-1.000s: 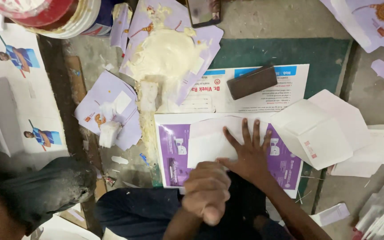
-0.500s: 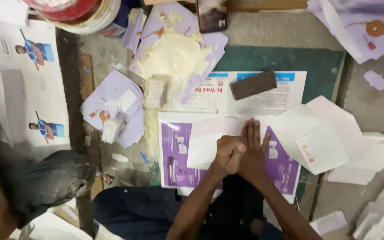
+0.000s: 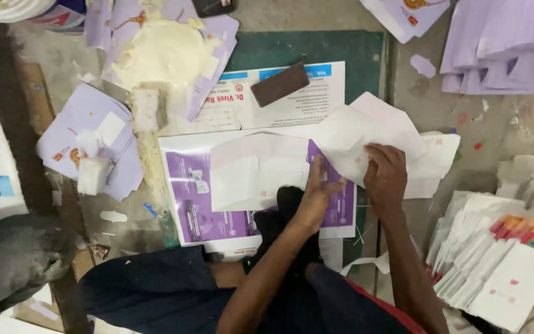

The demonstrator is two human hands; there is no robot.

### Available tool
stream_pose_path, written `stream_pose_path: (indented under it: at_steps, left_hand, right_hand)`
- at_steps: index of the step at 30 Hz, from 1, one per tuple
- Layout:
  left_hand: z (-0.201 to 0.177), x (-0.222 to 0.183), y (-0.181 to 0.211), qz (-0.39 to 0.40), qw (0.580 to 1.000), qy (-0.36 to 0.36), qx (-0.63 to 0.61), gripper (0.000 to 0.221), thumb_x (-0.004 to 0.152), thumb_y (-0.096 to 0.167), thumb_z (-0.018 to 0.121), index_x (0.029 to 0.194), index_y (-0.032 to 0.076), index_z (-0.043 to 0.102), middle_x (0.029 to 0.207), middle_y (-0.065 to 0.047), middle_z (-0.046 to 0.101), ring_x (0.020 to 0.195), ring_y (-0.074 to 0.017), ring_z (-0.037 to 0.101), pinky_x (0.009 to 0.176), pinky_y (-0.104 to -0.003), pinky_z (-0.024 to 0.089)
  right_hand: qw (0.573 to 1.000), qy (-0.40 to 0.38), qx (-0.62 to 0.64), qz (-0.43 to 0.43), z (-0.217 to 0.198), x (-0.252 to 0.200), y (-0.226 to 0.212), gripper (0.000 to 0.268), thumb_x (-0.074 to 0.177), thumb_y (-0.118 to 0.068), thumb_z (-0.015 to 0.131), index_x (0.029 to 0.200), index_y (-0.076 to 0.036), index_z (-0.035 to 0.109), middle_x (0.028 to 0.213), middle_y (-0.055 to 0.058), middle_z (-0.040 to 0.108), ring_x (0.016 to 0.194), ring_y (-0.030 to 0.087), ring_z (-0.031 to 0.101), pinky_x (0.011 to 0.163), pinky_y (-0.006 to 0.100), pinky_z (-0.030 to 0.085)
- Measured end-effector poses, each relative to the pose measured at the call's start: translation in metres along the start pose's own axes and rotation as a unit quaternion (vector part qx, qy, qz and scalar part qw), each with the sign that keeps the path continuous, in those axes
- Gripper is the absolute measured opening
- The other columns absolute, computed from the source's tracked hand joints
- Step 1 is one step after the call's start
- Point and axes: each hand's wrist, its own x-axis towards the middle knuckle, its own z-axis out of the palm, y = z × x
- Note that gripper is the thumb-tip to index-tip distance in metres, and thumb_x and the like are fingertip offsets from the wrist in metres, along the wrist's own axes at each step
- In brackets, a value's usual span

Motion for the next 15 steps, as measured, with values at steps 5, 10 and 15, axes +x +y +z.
stream_pose_path:
  at_steps: [5, 10, 15]
  left_hand:
    - [0.029, 0.014, -0.011, 0.021, 0.978, 0.078, -0.194, 0.096, 0.080, 0.006, 0.068, 0.158, 0.010, 0.012, 0.159, -0.020, 0.030, 0.143, -0.0312, 0.038, 0.117, -0.042, 0.035]
    - [0.029, 0.035, -0.040, 0.246, 0.833, 0.248, 0.430, 0.055, 0.074, 0.014, 0.090, 0.120, 0.006, 0.060, 0.117, -0.021, 0.057, 0.111, -0.0361, 0.054, 0.099, -0.051, 0.043]
    - [0.031, 0.035, -0.034, 0.189, 0.948, 0.136, 0.217, 0.041, 0.089, 0.020, 0.080, 0.117, -0.002, 0.059, 0.095, -0.017, 0.071, 0.082, -0.0274, 0.069, 0.071, -0.038, 0.056]
  right_hand:
    - [0.999, -0.009, -0.045, -0.020, -0.002, -0.019, 0.005, 0.027, 0.089, 0.006, 0.062, 0.112, -0.002, 0.074, 0.118, 0.011, 0.073, 0.113, 0.033, 0.063, 0.100, 0.042, 0.052]
    - [0.998, -0.006, -0.048, -0.046, 0.005, -0.013, 0.031, 0.022, 0.091, 0.001, 0.061, 0.108, -0.004, 0.075, 0.113, 0.012, 0.073, 0.109, 0.032, 0.064, 0.102, 0.042, 0.050]
    - [0.998, -0.036, -0.042, -0.031, -0.003, -0.022, 0.026, 0.019, 0.100, -0.007, 0.062, 0.113, -0.005, 0.076, 0.115, 0.012, 0.073, 0.110, 0.034, 0.064, 0.103, 0.043, 0.048]
